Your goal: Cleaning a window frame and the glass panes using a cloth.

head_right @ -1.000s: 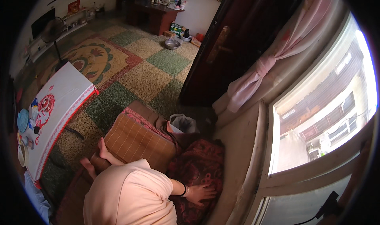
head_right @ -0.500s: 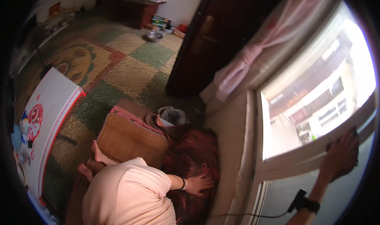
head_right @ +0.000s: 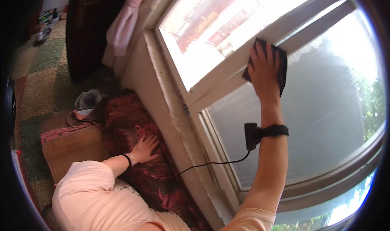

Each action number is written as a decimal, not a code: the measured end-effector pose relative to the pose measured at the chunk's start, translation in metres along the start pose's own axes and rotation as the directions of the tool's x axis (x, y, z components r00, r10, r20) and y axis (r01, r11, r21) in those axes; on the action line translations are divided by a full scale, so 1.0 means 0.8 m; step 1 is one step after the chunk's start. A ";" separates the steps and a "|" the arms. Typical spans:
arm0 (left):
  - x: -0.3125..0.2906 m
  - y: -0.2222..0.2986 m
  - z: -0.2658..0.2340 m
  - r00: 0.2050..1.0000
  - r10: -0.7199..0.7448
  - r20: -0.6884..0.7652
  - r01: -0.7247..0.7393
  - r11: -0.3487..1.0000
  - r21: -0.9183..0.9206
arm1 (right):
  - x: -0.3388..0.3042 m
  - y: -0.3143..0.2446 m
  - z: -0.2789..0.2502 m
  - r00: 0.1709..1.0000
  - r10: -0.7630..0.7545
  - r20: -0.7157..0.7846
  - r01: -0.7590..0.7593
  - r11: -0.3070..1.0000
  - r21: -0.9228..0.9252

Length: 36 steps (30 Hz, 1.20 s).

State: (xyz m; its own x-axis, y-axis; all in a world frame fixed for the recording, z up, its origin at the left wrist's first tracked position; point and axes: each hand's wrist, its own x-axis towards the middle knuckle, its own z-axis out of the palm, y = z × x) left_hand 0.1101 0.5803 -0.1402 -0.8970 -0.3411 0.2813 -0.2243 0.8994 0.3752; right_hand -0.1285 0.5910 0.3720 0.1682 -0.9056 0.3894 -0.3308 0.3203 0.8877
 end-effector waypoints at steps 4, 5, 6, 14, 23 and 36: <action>-0.004 0.004 -0.010 0.999 -0.032 0.043 0.033 0.999 -0.027 | 0.036 0.098 -0.006 0.992 0.048 -0.117 -0.075 0.969 -0.234; -0.009 -0.002 -0.010 0.997 -0.049 0.053 0.050 0.999 -0.010 | 0.056 0.119 -0.008 0.990 0.108 -0.089 -0.128 0.956 -0.265; -0.007 -0.001 -0.011 0.998 -0.036 0.055 0.038 0.999 -0.027 | 0.069 0.150 -0.014 0.985 0.166 -0.057 -0.175 0.932 -0.318; 0.005 0.006 -0.019 0.994 -0.047 0.101 0.048 0.999 -0.011 | 0.111 0.213 0.032 0.930 0.300 -0.212 -0.367 0.729 -0.578; 0.000 0.003 -0.015 0.996 -0.049 0.072 0.050 0.999 -0.018 | 0.082 0.114 0.023 0.926 0.247 -0.284 -0.358 0.812 -0.462; 0.001 0.005 -0.015 0.998 -0.046 0.032 0.047 0.999 -0.014 | 0.029 0.012 0.043 0.915 0.205 -0.347 -0.257 0.960 -0.109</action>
State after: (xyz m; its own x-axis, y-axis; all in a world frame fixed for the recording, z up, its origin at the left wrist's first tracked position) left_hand 0.1133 0.5802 -0.1285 -0.8975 -0.3734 0.2349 -0.2606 0.8784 0.4006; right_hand -0.1599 0.5636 0.3811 0.4083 -0.6666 0.6236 -0.2592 0.5704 0.7794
